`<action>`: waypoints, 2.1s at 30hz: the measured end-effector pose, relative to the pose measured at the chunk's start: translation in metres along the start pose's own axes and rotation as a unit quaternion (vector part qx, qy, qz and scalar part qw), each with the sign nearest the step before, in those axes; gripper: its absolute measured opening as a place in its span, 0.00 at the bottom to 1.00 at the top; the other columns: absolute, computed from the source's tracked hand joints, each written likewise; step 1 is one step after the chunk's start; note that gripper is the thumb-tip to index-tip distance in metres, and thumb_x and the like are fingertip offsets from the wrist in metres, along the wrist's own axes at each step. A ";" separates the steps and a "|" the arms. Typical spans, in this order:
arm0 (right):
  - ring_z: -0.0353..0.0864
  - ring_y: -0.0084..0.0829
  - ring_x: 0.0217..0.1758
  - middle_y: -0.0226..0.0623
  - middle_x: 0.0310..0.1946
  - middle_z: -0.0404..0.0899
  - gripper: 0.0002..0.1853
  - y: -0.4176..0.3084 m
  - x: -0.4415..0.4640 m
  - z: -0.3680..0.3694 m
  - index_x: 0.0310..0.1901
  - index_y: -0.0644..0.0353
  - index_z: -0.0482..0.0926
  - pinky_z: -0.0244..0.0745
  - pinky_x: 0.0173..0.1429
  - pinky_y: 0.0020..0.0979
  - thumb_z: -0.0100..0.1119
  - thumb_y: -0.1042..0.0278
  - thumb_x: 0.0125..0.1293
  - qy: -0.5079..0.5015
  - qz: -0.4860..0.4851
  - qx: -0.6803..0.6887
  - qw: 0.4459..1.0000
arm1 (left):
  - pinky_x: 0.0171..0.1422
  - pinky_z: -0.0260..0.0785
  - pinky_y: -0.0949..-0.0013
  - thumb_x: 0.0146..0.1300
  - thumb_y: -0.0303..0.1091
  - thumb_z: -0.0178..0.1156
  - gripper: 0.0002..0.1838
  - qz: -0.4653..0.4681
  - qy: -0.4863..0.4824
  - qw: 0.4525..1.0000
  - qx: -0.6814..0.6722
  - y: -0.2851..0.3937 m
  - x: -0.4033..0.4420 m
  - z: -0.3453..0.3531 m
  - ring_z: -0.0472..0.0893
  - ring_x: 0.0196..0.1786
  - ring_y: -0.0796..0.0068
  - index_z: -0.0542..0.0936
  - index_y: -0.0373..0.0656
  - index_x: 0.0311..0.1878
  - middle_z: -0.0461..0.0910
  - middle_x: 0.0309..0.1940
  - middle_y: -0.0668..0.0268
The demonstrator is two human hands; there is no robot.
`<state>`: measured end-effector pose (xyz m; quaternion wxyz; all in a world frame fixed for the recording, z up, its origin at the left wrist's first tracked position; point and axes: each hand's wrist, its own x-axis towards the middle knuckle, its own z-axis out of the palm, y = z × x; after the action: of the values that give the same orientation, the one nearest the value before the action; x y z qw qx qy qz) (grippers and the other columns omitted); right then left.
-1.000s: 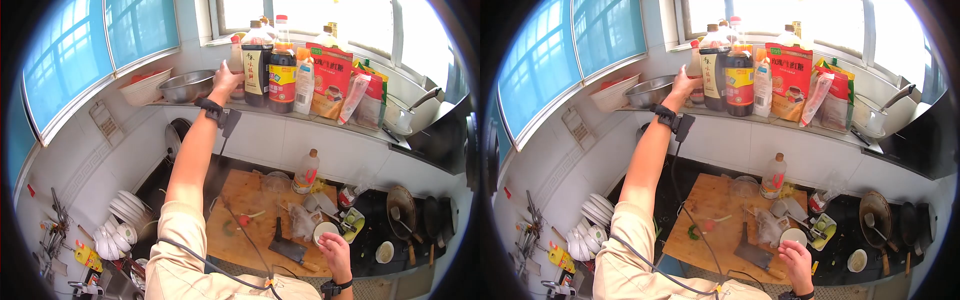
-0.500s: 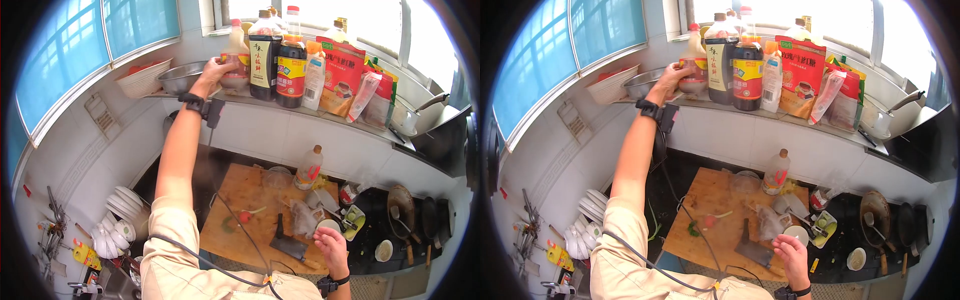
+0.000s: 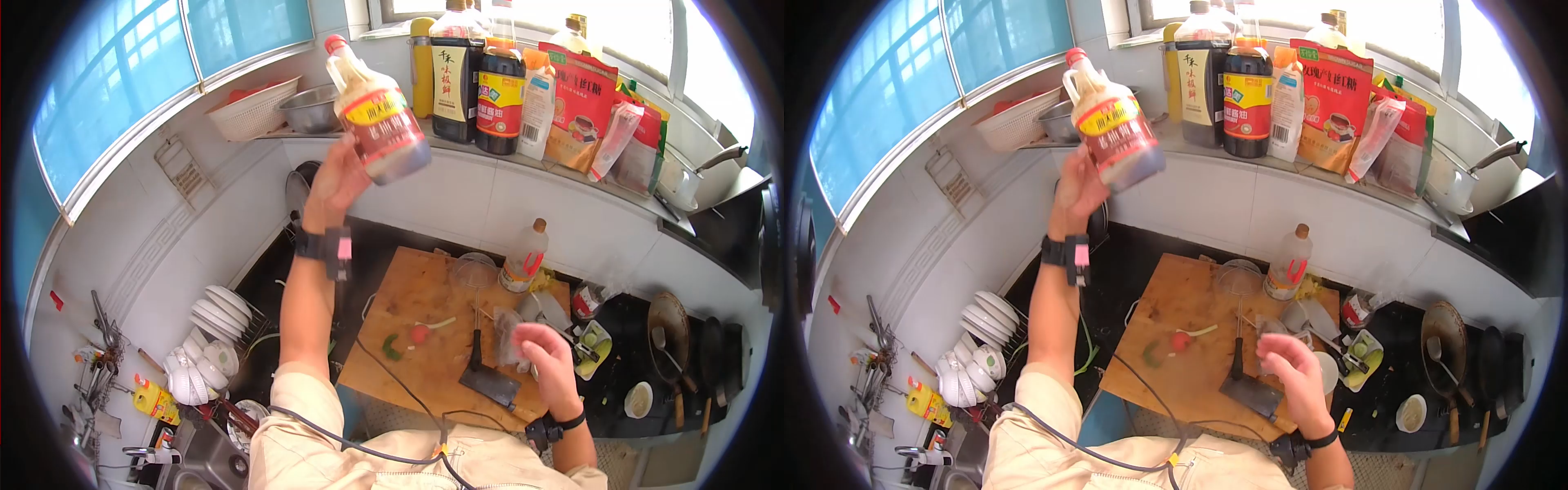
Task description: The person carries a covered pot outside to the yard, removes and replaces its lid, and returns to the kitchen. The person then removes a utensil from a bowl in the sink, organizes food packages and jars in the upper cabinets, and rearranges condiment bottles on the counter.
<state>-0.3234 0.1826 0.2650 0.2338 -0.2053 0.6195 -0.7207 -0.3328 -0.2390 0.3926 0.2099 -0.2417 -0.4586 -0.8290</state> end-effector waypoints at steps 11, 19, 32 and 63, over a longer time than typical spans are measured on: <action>0.78 0.25 0.54 0.35 0.50 0.79 0.16 -0.042 0.021 0.048 0.55 0.68 0.75 0.73 0.57 0.27 0.55 0.77 0.66 -0.093 -0.091 -0.021 0.991 | 0.67 0.65 0.62 0.62 0.39 0.62 0.34 -0.025 0.034 0.992 0.116 -0.005 -0.042 0.041 0.73 0.62 0.71 0.61 0.40 0.69 0.71 0.60 0.63; 0.78 0.24 0.52 0.34 0.48 0.80 0.14 -0.021 0.008 0.031 0.52 0.68 0.77 0.74 0.56 0.26 0.56 0.76 0.65 -0.079 -0.059 -0.030 0.995 | 0.66 0.68 0.61 0.64 0.42 0.60 0.31 0.012 0.104 0.993 0.059 0.024 -0.046 0.026 0.75 0.60 0.69 0.64 0.41 0.66 0.74 0.58 0.63; 0.80 0.26 0.48 0.36 0.45 0.82 0.13 0.019 -0.007 -0.010 0.49 0.66 0.79 0.75 0.51 0.28 0.56 0.75 0.64 0.029 -0.001 -0.035 0.999 | 0.64 0.67 0.65 0.50 0.35 0.73 0.48 0.277 0.180 0.834 0.443 0.037 0.036 -0.007 0.74 0.58 0.68 0.56 0.32 0.70 0.71 0.58 0.57; 0.80 0.26 0.49 0.36 0.45 0.81 0.12 0.032 -0.028 -0.014 0.49 0.66 0.79 0.76 0.51 0.25 0.55 0.75 0.65 0.112 0.016 0.011 0.993 | 0.61 0.67 0.56 0.43 0.47 0.76 0.51 0.189 0.307 0.615 0.701 -0.032 0.096 -0.013 0.70 0.58 0.47 0.60 0.30 0.64 0.68 0.54 0.45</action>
<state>-0.3066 0.2066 0.2312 0.1764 -0.1107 0.6367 -0.7425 -0.4300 -0.2466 0.4217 0.5961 0.1659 -0.7534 -0.2224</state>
